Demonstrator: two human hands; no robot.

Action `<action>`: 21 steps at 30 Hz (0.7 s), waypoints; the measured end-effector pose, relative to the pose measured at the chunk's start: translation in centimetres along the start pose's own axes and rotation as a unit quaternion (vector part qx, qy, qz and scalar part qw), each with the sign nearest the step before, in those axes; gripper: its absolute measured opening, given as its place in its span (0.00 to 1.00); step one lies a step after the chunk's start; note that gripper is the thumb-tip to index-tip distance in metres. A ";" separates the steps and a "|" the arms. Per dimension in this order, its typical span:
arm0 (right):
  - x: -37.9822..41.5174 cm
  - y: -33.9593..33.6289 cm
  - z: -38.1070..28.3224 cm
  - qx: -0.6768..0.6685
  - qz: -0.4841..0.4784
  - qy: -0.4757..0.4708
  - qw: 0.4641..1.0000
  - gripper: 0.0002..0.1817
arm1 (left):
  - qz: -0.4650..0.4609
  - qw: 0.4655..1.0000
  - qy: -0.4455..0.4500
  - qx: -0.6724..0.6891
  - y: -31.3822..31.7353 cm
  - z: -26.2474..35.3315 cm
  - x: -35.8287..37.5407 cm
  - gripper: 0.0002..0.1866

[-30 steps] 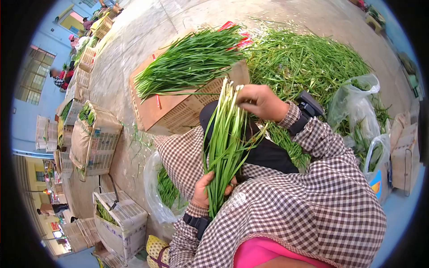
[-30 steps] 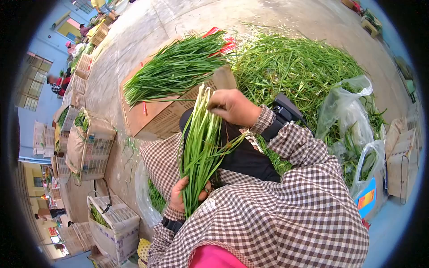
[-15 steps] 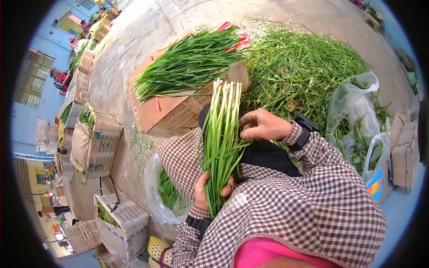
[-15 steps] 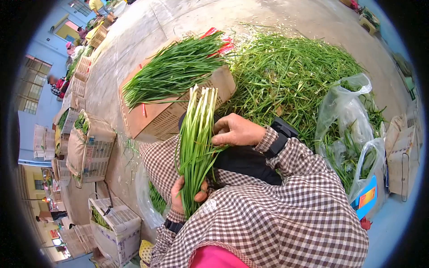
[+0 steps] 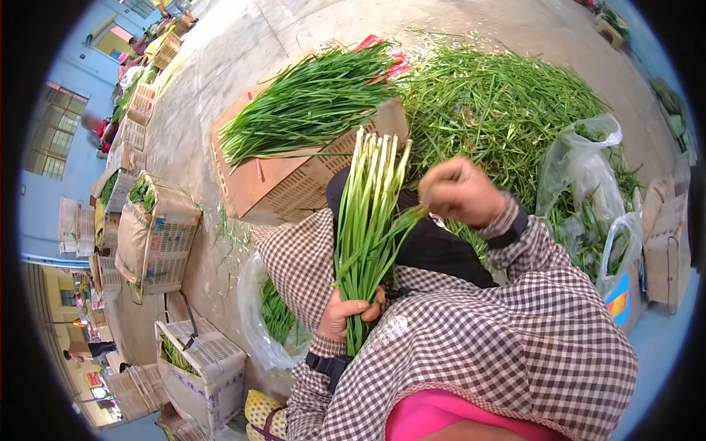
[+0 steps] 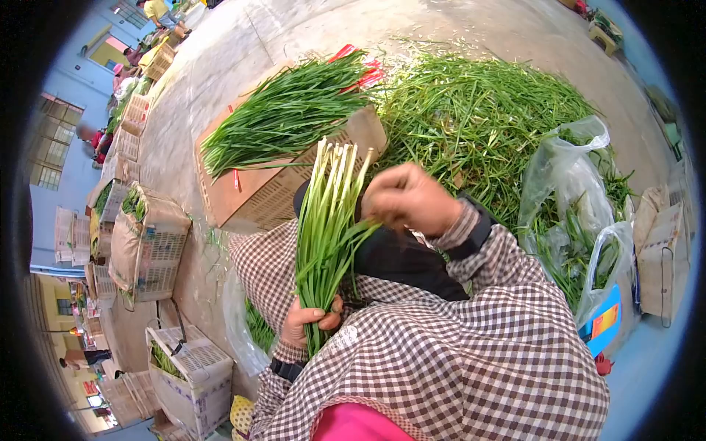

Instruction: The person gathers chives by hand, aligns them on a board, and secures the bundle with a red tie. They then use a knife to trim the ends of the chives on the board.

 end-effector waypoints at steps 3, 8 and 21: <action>0.1 -4.0 -4.0 -0.134 0.068 -0.184 0.971 0.08 | 0.011 0.998 -0.007 0.057 -0.5 -0.2 0.2 0.23; 1.4 -14.0 -6.4 -0.335 0.112 -0.310 0.883 0.10 | -0.012 0.995 0.010 0.102 -0.7 -0.3 0.1 0.23; -4.4 -2.7 5.1 0.403 0.091 -0.017 0.910 0.13 | -0.035 0.981 0.006 0.192 -0.7 -0.5 -0.2 0.23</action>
Point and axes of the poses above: each hand's wrist, its own x-axis away from the middle knuckle, its own y-axis out of the palm, z = x × y, the point moved 4 cm from there along -x, towards the middle knuckle, and after that the axes turned 7 degrees about -x, right-handed, at the moved point
